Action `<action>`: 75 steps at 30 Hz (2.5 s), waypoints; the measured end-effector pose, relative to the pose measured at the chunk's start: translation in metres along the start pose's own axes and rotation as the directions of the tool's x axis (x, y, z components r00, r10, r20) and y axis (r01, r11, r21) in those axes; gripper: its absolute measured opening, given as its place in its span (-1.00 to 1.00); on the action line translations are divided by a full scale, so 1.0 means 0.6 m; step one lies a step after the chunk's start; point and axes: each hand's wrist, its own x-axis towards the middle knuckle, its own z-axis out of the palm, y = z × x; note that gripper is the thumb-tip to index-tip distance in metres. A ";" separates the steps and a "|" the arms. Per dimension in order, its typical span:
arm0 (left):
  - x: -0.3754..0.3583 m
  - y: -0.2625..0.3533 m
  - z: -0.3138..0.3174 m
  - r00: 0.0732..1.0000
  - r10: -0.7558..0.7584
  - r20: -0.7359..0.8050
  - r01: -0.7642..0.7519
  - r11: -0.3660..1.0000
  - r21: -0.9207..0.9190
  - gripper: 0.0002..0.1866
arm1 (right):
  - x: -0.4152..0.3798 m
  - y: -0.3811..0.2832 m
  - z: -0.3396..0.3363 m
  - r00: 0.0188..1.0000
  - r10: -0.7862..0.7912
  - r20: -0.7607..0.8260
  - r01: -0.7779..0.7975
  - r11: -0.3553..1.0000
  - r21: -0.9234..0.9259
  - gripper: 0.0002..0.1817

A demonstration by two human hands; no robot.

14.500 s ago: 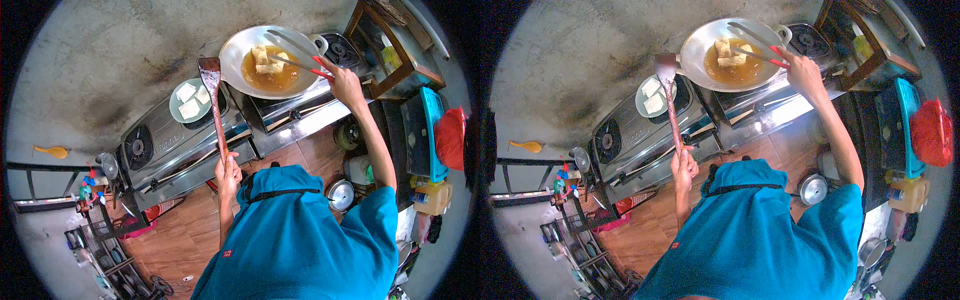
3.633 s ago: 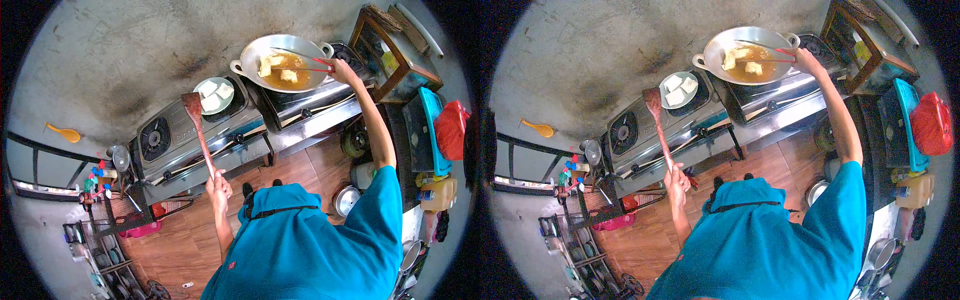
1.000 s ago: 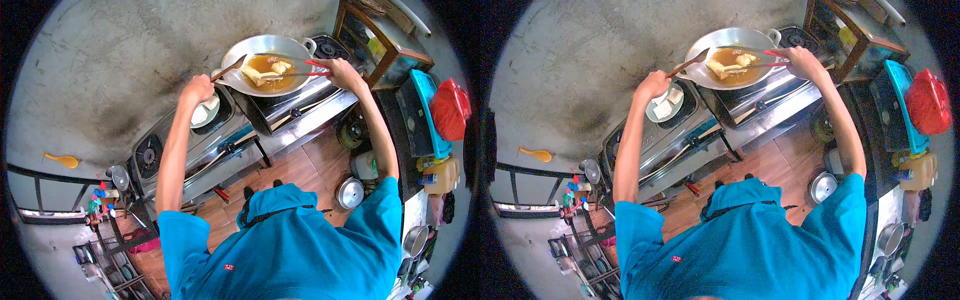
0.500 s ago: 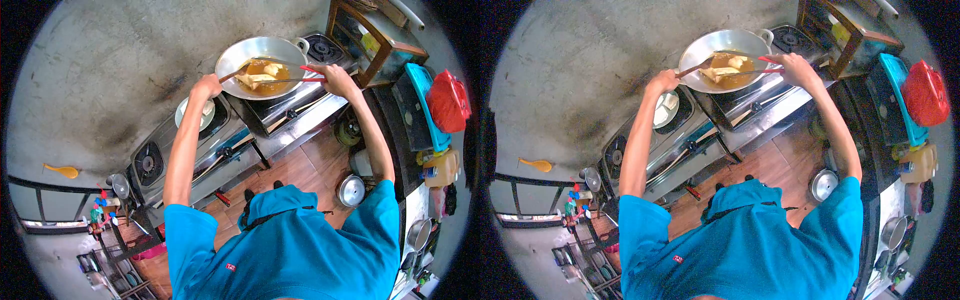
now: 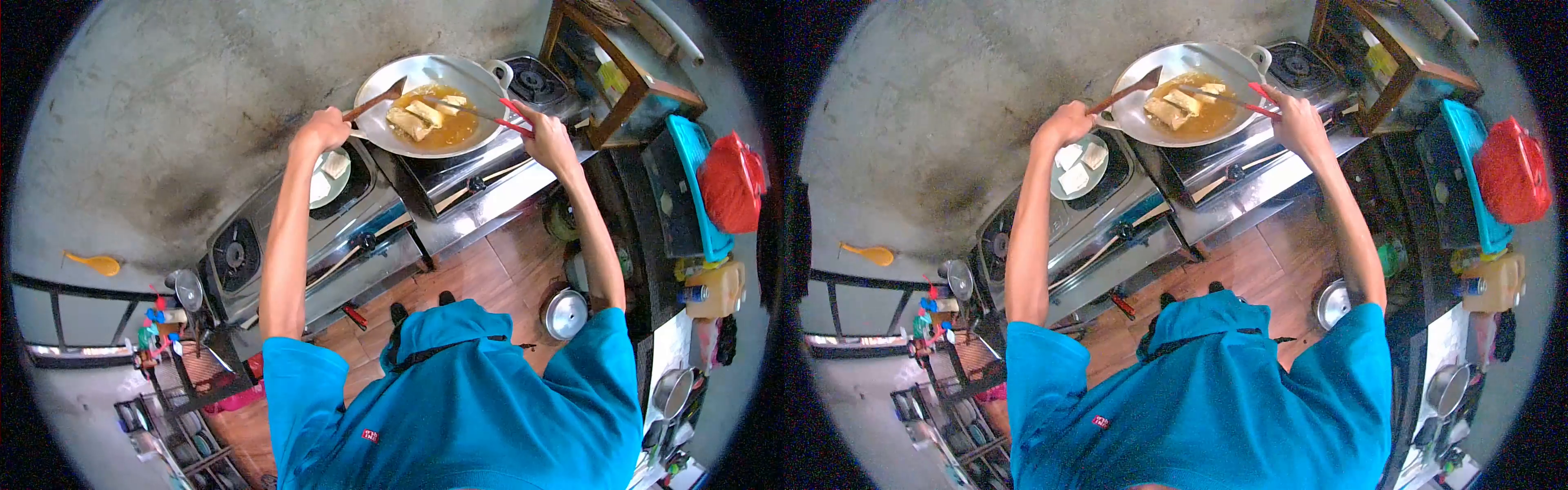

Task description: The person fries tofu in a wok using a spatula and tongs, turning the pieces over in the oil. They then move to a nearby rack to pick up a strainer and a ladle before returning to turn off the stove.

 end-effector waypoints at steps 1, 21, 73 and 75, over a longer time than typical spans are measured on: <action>-0.005 -0.009 0.002 1.000 0.023 -0.013 -0.024 0.998 -0.058 -0.63 | -0.007 0.003 0.005 0.998 0.001 -0.060 0.002 0.999 0.044 -0.37; -0.200 -0.021 0.188 0.995 0.084 -0.057 -0.041 -0.188 -0.981 -0.69 | -0.109 -0.167 0.094 0.918 0.389 -0.079 -0.278 0.772 0.572 -0.39; -0.524 -1.000 0.529 0.366 -0.916 0.166 -0.156 -0.237 -0.959 -0.60 | -0.365 -1.219 0.964 0.534 -0.126 0.836 -0.605 0.633 0.482 -0.08; -0.520 -0.981 0.529 0.366 -0.911 0.190 -0.215 -0.282 -0.935 -0.61 | -0.369 -1.212 0.957 0.538 -0.103 0.836 -0.608 0.640 0.470 -0.10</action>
